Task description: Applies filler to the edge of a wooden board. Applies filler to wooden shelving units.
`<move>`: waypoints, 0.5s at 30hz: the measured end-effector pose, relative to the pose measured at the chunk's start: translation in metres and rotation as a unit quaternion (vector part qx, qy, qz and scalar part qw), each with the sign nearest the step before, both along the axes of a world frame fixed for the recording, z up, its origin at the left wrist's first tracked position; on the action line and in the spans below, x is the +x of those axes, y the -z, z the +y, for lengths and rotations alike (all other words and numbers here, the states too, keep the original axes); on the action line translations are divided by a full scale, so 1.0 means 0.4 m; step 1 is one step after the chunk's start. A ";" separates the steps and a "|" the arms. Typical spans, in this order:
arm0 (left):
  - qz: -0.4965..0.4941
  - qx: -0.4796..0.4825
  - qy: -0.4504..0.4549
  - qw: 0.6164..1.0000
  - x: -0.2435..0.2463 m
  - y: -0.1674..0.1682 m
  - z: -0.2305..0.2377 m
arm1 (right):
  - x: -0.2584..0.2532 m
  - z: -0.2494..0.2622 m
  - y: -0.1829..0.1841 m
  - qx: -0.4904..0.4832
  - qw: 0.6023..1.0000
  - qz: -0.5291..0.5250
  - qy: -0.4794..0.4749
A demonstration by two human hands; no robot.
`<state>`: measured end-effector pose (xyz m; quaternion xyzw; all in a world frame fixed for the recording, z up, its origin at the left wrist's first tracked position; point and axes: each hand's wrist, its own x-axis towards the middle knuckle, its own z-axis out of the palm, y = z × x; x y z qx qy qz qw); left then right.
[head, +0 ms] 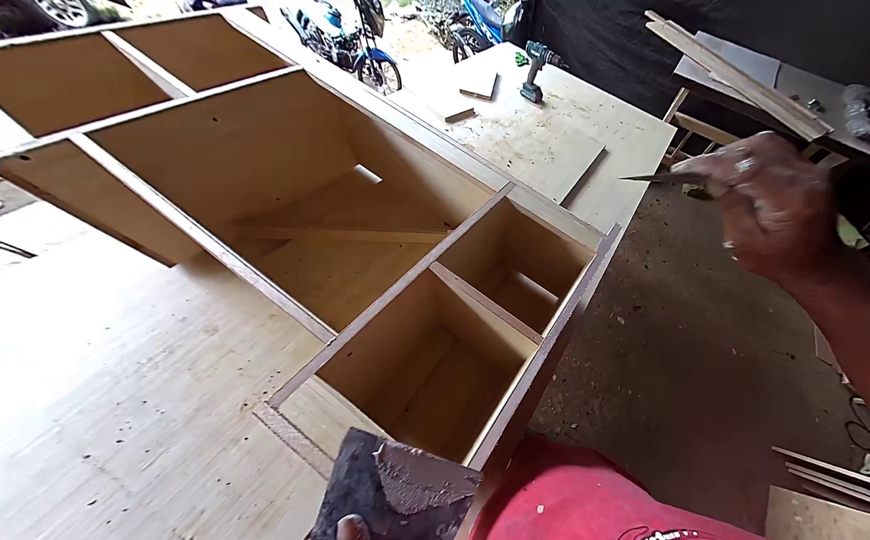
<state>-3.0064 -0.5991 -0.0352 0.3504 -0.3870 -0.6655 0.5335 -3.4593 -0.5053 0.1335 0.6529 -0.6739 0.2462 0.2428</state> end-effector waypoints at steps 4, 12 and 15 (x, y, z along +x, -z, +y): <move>0.043 0.033 0.107 0.993 -0.060 -0.016 -0.005 | 0.170 0.108 0.046 -0.160 0.883 -0.441 -0.012; 0.101 0.289 0.443 0.842 -0.229 -0.061 0.038 | 0.457 0.177 0.376 -0.069 0.512 -0.847 -0.126; 0.139 0.275 0.465 0.830 -0.230 -0.043 0.047 | 0.408 0.238 0.441 -0.011 0.686 -0.727 -0.005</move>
